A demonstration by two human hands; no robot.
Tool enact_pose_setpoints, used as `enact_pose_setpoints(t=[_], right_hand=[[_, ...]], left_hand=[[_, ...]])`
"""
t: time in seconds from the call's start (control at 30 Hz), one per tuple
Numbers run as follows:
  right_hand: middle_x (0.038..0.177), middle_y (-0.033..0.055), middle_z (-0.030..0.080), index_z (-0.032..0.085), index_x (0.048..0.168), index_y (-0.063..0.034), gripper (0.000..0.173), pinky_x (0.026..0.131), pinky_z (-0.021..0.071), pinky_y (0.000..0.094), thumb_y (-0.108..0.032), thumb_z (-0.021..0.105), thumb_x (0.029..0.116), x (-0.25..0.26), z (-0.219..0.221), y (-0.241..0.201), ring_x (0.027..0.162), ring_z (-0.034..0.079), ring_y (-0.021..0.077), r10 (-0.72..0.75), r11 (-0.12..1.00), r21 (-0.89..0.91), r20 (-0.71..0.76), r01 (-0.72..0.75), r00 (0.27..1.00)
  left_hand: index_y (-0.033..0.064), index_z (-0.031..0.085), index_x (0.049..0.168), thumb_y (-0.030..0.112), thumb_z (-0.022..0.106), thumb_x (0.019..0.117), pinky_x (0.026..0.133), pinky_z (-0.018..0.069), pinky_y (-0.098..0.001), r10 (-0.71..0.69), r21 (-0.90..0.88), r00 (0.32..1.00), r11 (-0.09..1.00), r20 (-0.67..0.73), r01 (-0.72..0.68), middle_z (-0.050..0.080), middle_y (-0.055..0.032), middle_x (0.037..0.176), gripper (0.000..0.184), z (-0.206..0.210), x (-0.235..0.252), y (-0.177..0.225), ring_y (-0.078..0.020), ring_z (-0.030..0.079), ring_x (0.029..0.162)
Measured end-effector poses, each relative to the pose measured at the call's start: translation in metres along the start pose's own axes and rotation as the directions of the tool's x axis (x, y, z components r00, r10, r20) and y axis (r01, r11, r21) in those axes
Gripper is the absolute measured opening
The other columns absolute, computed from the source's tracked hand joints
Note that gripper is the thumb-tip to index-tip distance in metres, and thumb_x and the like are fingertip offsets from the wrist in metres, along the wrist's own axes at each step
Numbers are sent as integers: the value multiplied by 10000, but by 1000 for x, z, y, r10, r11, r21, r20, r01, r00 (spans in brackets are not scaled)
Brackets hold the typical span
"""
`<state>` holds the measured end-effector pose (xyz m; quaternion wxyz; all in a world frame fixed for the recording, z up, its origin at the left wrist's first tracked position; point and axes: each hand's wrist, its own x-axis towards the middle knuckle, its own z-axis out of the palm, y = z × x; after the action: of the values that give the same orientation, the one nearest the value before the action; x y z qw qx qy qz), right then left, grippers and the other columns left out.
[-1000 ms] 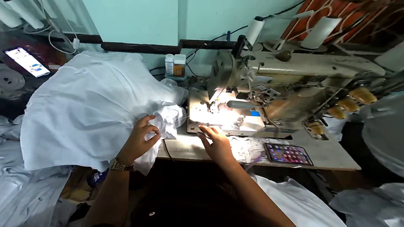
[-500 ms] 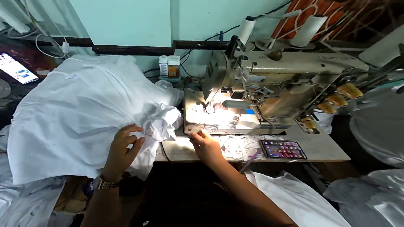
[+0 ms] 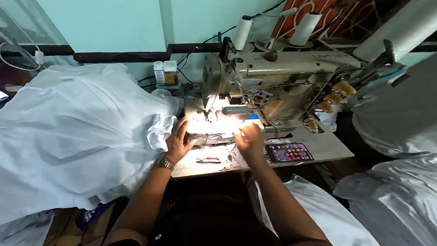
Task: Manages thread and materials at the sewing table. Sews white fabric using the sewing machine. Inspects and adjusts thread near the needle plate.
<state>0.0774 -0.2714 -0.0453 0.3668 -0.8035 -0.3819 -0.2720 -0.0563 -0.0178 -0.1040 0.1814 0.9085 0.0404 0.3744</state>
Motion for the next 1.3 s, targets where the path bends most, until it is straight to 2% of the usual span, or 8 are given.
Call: enact_pose_setpoints(t=[0.07,0.1,0.4,0.57,0.97,1.13,1.2,1.3], right_hand=[[1085,197,683,748,1147,-42,251,902,551,531,-157,677,936,14,-3,13,1058,658,372,81,995,-60,43,-79,996],[1106,196,680,748,1156,-46,249,916,549,533,-151,691,937,17,-4,17,1080,654,369,115,992,-55,76,-111,990],[1041,150,705,758,1006,-23,209,901,562,468,-143,587,986,-12,-14,20,1026,677,295,76,997,25,77,-78,994],[1014,122,717,781,1045,-81,196,900,562,428,-163,613,983,-43,-28,17,1001,679,271,26,999,41,81,-29,996],[962,122,705,778,1017,-80,156,864,578,380,-123,648,941,-118,-27,22,952,686,265,-30,1000,-2,189,31,981],[913,84,712,781,1003,-102,200,780,596,388,-238,639,966,-110,-36,20,886,702,235,-10,1000,18,302,5,953],[887,45,731,791,971,-121,244,743,599,352,-286,612,988,-94,-44,14,837,706,171,1,997,79,267,-23,964],[921,101,739,784,1045,-65,270,763,605,397,-243,587,996,-63,-41,12,856,716,235,34,999,7,173,-36,984]], left_hand=[[37,422,1548,464,685,894,829,608,-510,-38,-28,998,999,-52,36,419,-159,1607,824,10,-7,-7,-309,662,1221],[32,402,1558,455,684,896,818,608,-511,-43,-42,998,998,-47,41,407,-168,1613,835,11,-8,-7,-316,666,1214],[37,377,1567,424,684,908,975,564,-474,-34,-92,999,995,-29,31,348,-174,1643,823,12,-10,-8,-298,558,1364],[38,372,1569,398,686,908,1057,519,-476,-43,-124,999,991,-8,42,330,-172,1651,816,12,-10,-9,-288,478,1440],[51,342,1585,437,665,921,1071,503,-473,-34,-100,999,994,-2,33,303,-173,1663,834,11,-10,-9,-289,455,1455],[47,334,1588,444,655,922,1057,511,-480,-44,-83,999,996,2,44,297,-173,1665,839,12,-10,-9,-299,474,1439],[32,335,1583,439,660,923,1078,496,-474,-38,-82,999,996,-7,38,311,-182,1657,841,12,-10,-9,-298,462,1449],[32,339,1580,426,666,914,1104,475,-470,-30,-80,999,996,-13,29,317,-184,1654,841,12,-10,-10,-290,442,1465]])
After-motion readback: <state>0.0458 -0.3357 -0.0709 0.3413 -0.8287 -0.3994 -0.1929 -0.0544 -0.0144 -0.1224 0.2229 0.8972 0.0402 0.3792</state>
